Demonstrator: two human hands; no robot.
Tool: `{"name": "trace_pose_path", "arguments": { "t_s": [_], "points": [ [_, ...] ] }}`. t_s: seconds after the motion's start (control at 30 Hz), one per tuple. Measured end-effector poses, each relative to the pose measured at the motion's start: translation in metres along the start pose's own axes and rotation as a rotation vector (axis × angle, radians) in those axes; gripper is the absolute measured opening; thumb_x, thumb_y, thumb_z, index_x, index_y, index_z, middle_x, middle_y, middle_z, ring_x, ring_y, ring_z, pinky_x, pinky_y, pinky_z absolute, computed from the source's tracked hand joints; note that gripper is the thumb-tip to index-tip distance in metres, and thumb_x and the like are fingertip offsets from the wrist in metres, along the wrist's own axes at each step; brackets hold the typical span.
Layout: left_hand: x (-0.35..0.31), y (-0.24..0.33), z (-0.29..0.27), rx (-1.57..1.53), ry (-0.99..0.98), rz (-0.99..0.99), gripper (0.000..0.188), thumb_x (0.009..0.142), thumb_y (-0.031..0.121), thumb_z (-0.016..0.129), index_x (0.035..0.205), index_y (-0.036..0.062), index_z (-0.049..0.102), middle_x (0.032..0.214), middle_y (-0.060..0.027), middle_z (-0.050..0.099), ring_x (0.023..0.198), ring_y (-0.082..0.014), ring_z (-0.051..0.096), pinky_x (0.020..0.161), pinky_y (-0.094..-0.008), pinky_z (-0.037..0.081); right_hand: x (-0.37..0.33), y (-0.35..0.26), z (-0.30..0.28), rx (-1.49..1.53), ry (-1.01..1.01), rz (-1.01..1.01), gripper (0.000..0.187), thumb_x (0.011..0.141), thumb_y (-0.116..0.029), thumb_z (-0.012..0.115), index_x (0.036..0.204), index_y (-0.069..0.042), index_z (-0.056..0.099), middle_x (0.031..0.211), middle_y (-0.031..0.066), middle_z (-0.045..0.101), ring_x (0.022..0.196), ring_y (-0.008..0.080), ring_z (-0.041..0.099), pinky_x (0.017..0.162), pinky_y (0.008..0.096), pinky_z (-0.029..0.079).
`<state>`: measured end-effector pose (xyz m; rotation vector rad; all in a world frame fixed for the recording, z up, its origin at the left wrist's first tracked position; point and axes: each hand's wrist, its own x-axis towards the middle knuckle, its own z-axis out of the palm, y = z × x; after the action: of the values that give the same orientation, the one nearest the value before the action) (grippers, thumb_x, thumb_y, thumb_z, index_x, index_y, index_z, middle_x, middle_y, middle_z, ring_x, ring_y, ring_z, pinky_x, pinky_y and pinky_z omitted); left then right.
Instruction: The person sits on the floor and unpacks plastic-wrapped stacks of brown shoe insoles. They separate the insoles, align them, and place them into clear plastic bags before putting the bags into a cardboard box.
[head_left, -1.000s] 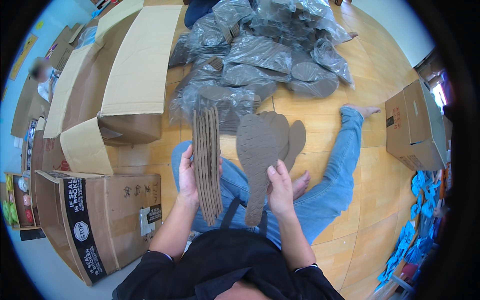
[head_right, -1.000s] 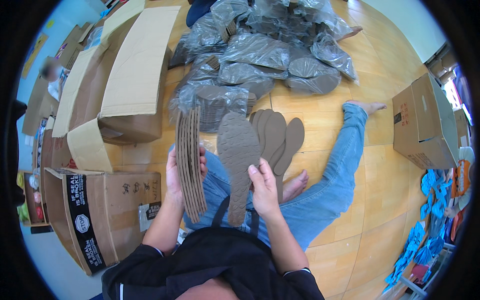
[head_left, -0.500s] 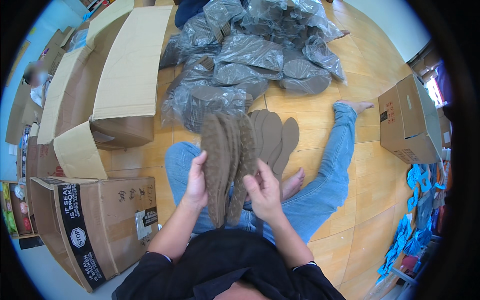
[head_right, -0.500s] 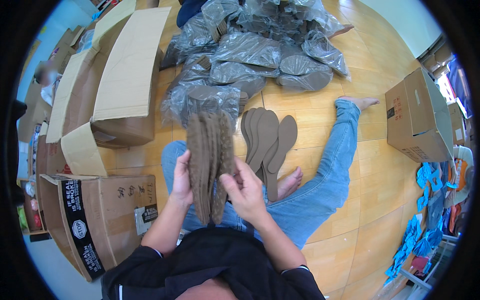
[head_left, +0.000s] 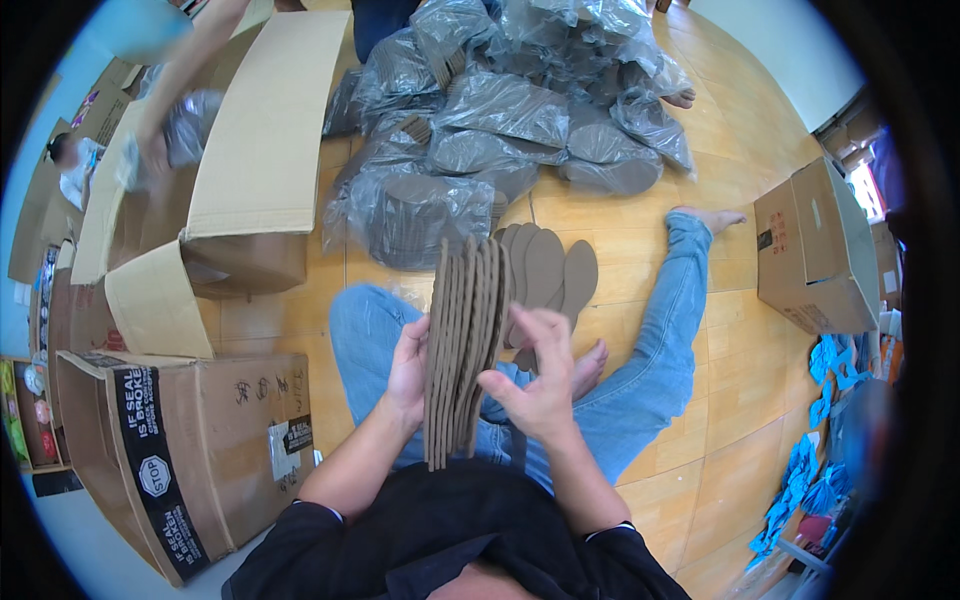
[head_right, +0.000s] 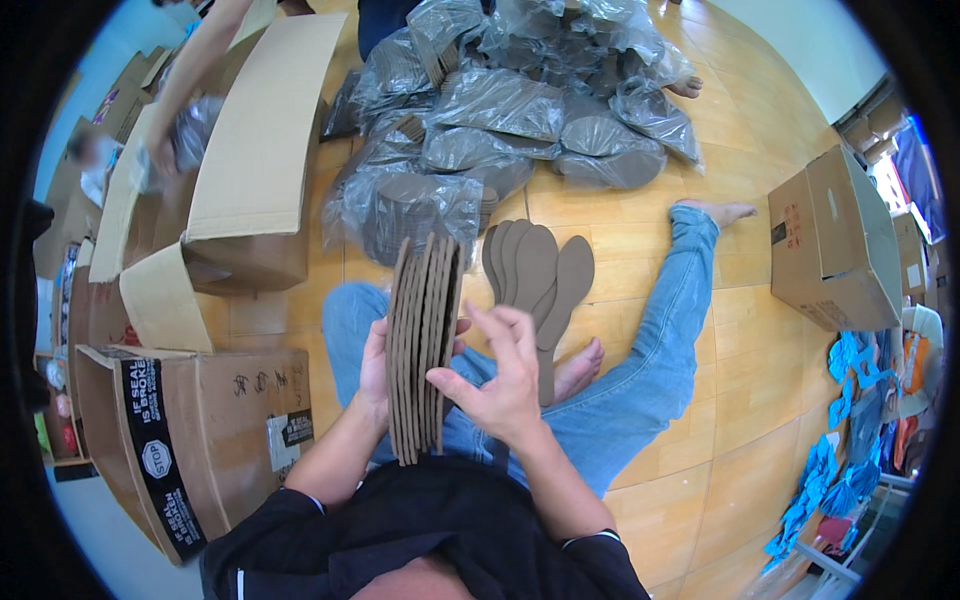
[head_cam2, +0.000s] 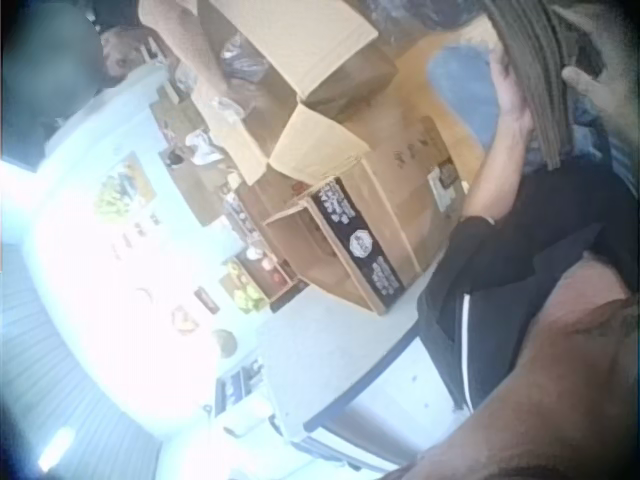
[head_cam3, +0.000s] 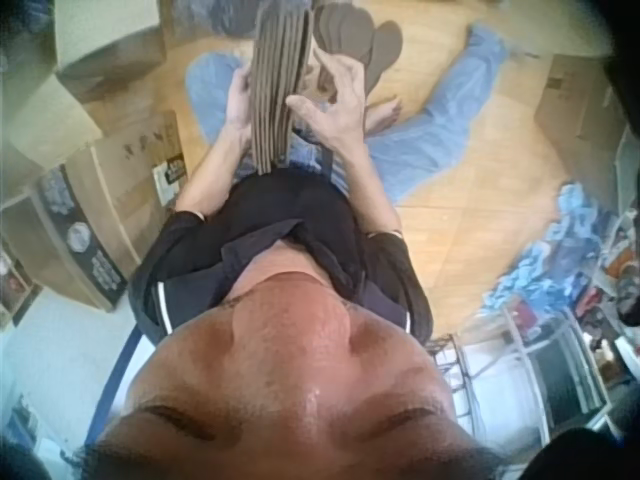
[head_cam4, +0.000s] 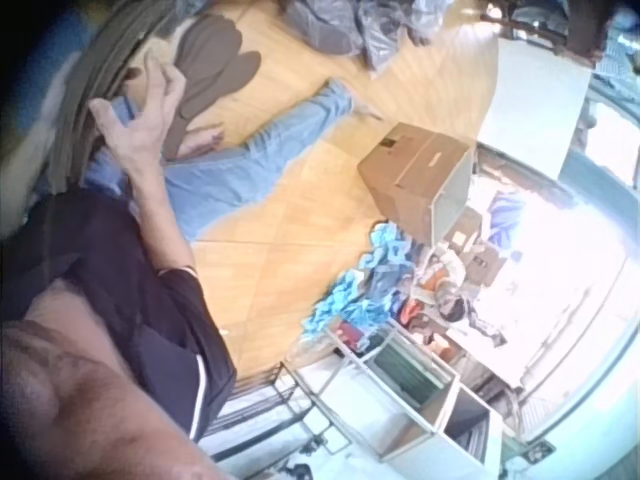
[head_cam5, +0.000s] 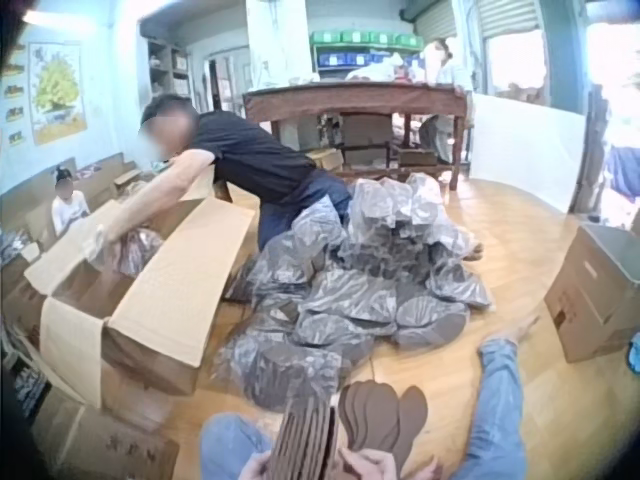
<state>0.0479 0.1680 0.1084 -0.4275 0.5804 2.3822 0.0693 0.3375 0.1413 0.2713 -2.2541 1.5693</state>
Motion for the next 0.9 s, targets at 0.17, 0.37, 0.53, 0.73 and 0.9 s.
{"name": "trace_pose_path", "arguments": {
  "t_s": [0.17, 0.37, 0.53, 0.73, 0.9],
  "points": [
    [-0.004, -0.006, 0.005, -0.108, -0.418, -0.197, 0.062, 0.094, 0.047, 0.035, 0.136, 0.0019, 0.046, 0.123, -0.0207, 0.059, 0.106, -0.0355, 0.063, 0.084, -0.0491, 0.056, 0.035, 0.004, -0.016, 0.499, -0.181, 0.251, 0.1, 0.066, -0.035, 0.085, 0.145, -0.003, 0.031, 0.137, 0.0192, 0.04, 0.126, 0.0324, 0.043, 0.104, 0.039, 0.036],
    [-0.005, -0.007, 0.014, -0.131, -0.35, -0.093, 0.059, 0.09, 0.042, 0.04, 0.135, 0.0035, 0.046, 0.121, -0.0197, 0.059, 0.1, -0.0338, 0.065, 0.084, -0.0484, 0.056, 0.035, 0.0, -0.021, 0.39, -0.354, 0.182, 0.096, 0.072, -0.034, 0.081, 0.146, -0.002, 0.029, 0.14, 0.0198, 0.039, 0.13, 0.0299, 0.041, 0.108, 0.039, 0.033],
    [-0.005, 0.004, 0.04, 0.353, -0.127, 0.433, 0.072, 0.081, 0.023, 0.053, 0.145, 0.0008, 0.029, 0.134, -0.0172, 0.05, 0.124, -0.0292, 0.05, 0.106, -0.0387, 0.04, 0.01, 0.004, -0.005, 0.665, -0.101, 0.255, 0.108, 0.083, -0.052, 0.068, 0.152, -0.003, 0.002, 0.151, 0.0222, 0.026, 0.138, 0.0329, 0.031, 0.111, 0.0425, 0.027],
    [-0.008, -0.022, 0.089, 1.453, -0.203, 0.775, 0.089, 0.078, 0.017, 0.06, 0.151, -0.0003, 0.012, 0.15, -0.0253, 0.024, 0.141, -0.0355, 0.026, 0.114, -0.0425, 0.021, -0.014, 0.013, 0.011, 1.135, 0.197, 0.592, 0.074, 0.098, -0.053, 0.043, 0.148, -0.003, 0.024, 0.144, 0.0167, 0.039, 0.133, 0.0269, 0.04, 0.109, 0.0391, 0.034],
    [-0.002, -0.012, 0.089, 1.803, -0.607, 0.709, 0.094, 0.076, 0.029, 0.077, 0.148, -0.0004, 0.024, 0.151, -0.0255, 0.028, 0.14, -0.039, 0.029, 0.114, -0.0454, 0.024, -0.003, 0.048, -0.028, 1.56, 0.372, 0.968, 0.062, 0.096, -0.06, 0.038, 0.125, -0.007, 0.054, 0.116, 0.0095, 0.062, 0.103, 0.0234, 0.062, 0.093, 0.0403, 0.05]
  ]
}}
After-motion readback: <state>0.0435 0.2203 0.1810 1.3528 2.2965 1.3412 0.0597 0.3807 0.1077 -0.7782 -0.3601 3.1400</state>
